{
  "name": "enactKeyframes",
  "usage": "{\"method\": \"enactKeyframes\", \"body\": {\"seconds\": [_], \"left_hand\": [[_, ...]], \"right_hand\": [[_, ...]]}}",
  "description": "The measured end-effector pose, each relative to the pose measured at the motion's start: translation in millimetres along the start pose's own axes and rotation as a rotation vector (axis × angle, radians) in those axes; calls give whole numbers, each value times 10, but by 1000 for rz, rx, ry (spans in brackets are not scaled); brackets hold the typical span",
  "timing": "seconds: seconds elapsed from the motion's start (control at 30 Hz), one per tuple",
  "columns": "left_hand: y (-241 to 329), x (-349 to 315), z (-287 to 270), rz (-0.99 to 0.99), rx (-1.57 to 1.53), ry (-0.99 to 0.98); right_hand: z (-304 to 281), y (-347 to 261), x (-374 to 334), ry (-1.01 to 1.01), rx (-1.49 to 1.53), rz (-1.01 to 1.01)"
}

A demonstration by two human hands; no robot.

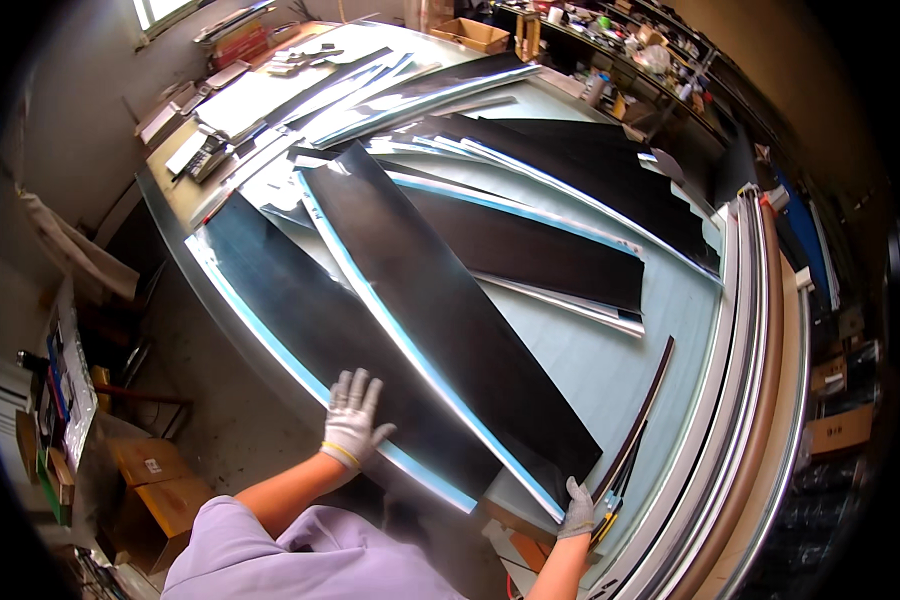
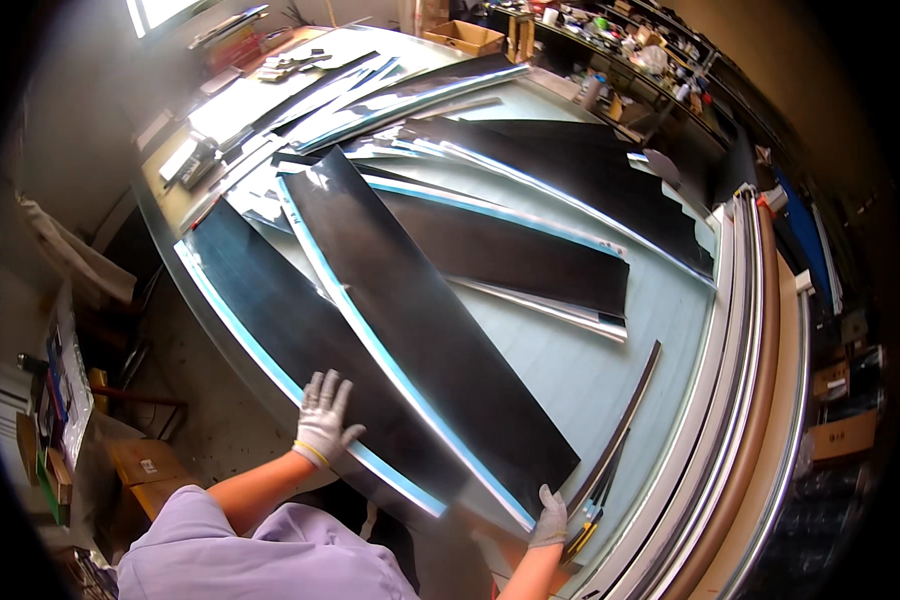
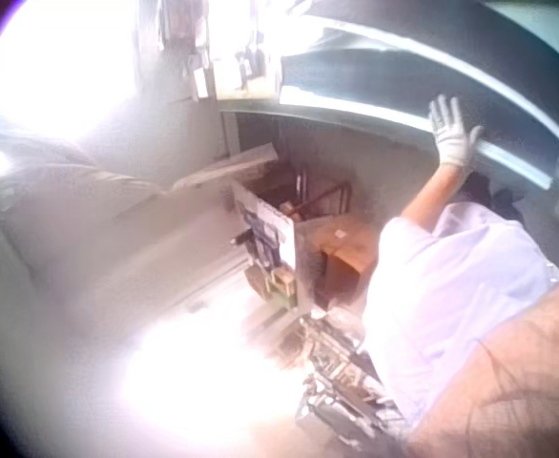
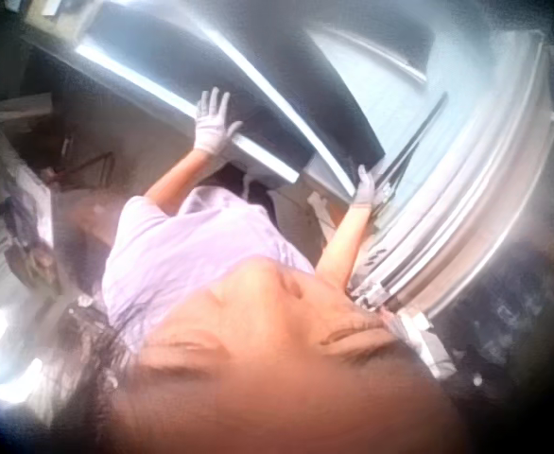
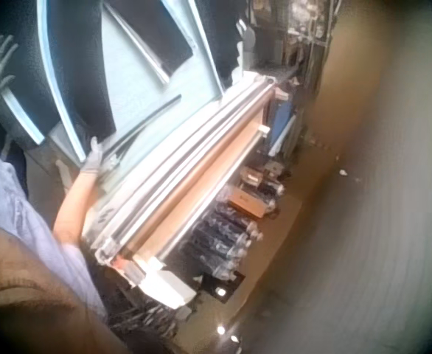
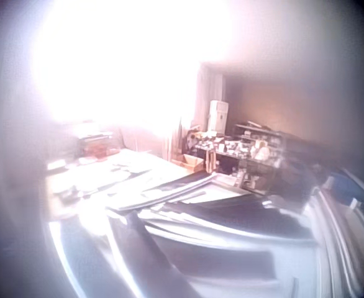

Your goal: The person measures and marks dark film sheets on a glass table using a metal ruler and a red marker. They then use a utility knife to cut along the marked lines, separating the film into smaller pieces. The person handles the film sheets and tools with gloved hands throughout the process.

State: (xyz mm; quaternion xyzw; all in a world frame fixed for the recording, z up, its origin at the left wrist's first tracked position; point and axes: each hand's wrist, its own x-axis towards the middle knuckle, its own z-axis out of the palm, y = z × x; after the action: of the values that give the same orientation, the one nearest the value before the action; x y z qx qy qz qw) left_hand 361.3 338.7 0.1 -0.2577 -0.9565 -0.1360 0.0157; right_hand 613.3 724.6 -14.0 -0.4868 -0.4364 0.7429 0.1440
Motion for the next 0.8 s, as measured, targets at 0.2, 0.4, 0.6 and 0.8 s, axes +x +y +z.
{"method": "enactKeyframes", "body": {"seconds": [0.2,0.4,0.6,0.8], "left_hand": [[-272,766,215,-84,40,14],[-753,1143,660,-362,-616,249],[-808,810,-249,-501,-2257,578],[-2416,-44,-120,-780,-1974,637]], "right_hand": [[42,101,87,79,-37,-82],[125,235,-151,-149,3,-146],[-546,408,-383,-109,-107,-69],[-499,507,-240,-10,-374,65]]}}
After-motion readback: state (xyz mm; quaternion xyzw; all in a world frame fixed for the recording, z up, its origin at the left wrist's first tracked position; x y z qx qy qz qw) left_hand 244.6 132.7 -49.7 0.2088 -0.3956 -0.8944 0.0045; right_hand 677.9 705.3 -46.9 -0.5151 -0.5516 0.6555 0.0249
